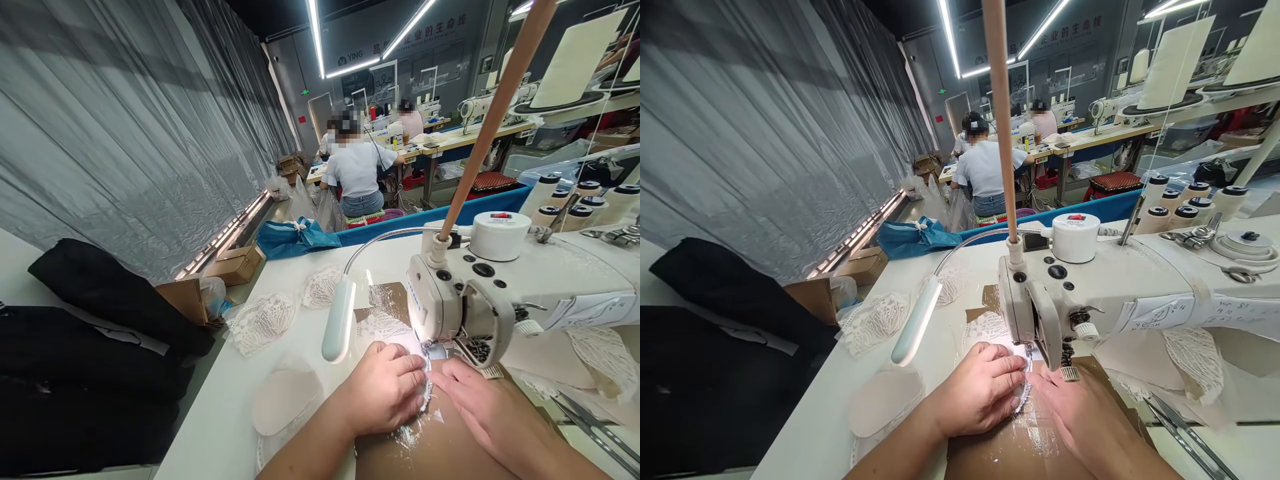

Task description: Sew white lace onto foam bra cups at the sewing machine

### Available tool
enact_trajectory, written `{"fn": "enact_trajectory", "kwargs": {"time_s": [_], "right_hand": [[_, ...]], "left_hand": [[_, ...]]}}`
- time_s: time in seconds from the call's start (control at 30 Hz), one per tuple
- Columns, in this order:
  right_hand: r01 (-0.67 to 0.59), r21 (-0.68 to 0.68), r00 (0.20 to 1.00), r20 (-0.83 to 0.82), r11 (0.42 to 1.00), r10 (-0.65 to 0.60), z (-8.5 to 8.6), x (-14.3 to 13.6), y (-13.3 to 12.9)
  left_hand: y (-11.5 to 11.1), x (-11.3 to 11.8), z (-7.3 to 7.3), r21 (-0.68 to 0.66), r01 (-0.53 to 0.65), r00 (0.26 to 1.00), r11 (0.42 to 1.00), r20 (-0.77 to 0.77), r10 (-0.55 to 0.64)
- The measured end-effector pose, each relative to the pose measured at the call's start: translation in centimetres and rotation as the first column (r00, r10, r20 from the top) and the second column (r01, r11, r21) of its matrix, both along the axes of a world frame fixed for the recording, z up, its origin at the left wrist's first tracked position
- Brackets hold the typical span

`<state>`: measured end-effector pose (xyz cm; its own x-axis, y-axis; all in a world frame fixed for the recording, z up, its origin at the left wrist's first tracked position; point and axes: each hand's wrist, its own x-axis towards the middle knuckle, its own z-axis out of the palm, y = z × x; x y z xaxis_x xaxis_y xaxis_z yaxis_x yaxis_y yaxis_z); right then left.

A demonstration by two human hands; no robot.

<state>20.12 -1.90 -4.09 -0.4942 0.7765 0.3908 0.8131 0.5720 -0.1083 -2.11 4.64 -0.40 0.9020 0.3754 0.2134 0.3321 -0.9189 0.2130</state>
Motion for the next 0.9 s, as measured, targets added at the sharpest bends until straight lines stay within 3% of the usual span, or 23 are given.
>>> {"fn": "enact_trajectory", "kwargs": {"time_s": [0.17,0.37,0.6,0.9], "right_hand": [[-0.014,0.033,0.998,-0.053,0.999,0.015,0.3,-0.3,0.1],[-0.028,-0.061,0.984,-0.176,0.998,0.017,-0.7,0.0,-0.2],[-0.018,0.004,0.984,-0.175,1.0,0.018,-1.0,0.1,-0.2],[0.035,-0.168,0.992,-0.114,0.985,-0.055,-0.7,0.2,-0.2]], "left_hand": [[0.1,0.0,-0.1,0.002,0.009,1.0,1.0,0.012,-0.009],[0.1,0.0,0.0,0.003,0.007,1.0,1.0,0.012,-0.007],[0.0,-0.2,0.1,0.041,0.034,0.999,0.999,-0.018,-0.034],[-0.1,-0.2,0.6,0.065,0.03,0.998,0.997,-0.06,-0.026]]}}
